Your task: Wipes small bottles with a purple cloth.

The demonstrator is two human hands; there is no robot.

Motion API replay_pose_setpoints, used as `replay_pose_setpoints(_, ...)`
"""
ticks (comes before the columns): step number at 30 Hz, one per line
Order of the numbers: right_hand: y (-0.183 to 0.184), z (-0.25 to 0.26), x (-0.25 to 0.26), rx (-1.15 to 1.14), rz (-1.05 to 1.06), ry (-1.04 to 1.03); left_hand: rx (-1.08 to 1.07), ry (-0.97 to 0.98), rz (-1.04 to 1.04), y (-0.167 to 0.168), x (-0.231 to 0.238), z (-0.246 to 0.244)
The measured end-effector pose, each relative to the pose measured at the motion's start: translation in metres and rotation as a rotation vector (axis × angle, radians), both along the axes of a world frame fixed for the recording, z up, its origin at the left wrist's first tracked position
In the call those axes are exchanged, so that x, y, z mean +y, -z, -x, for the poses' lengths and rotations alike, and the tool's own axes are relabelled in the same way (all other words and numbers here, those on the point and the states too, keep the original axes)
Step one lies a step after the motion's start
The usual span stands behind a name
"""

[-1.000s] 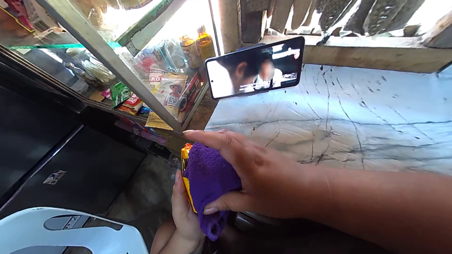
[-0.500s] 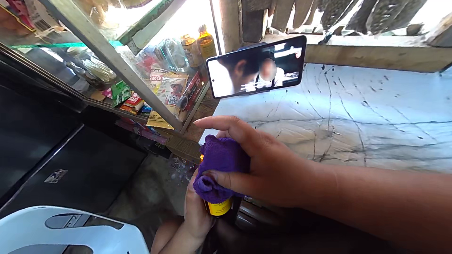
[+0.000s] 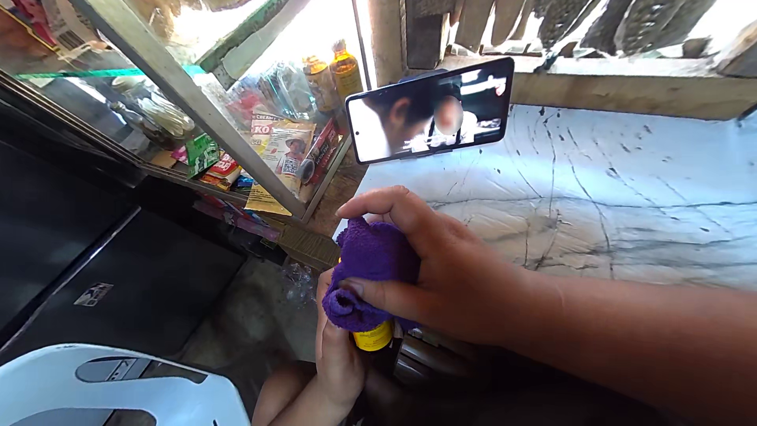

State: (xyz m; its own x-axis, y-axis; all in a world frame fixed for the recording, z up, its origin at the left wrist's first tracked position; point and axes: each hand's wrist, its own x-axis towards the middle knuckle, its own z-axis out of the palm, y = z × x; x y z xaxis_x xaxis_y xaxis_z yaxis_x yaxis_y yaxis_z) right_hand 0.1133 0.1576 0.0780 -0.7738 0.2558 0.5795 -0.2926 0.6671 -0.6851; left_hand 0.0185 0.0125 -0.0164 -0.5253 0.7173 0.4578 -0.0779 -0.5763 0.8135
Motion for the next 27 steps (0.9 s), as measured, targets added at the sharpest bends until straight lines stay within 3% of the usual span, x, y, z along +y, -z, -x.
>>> replay_pose_setpoints(7, 0.002, -0.001, -0.001, -0.071, -0.083, 0.016, -0.126, 0.074, -0.008, 0.004, -0.001, -0.011)
replay_pose_setpoints(16, 0.005, -0.004, -0.01, -0.184, -0.367, -0.014, -0.506, 0.291, -0.232, -0.008, 0.004, 0.001)
replay_pose_setpoints(19, 0.005, -0.005, -0.012, -0.197, -0.405, -0.038, -0.496, 0.383, -0.291, -0.005, 0.002, 0.007)
replay_pose_setpoints(27, 0.006, -0.003, -0.008, -0.133, -0.401, -0.047, -0.438, 0.289, -0.229, -0.007, 0.002, 0.002)
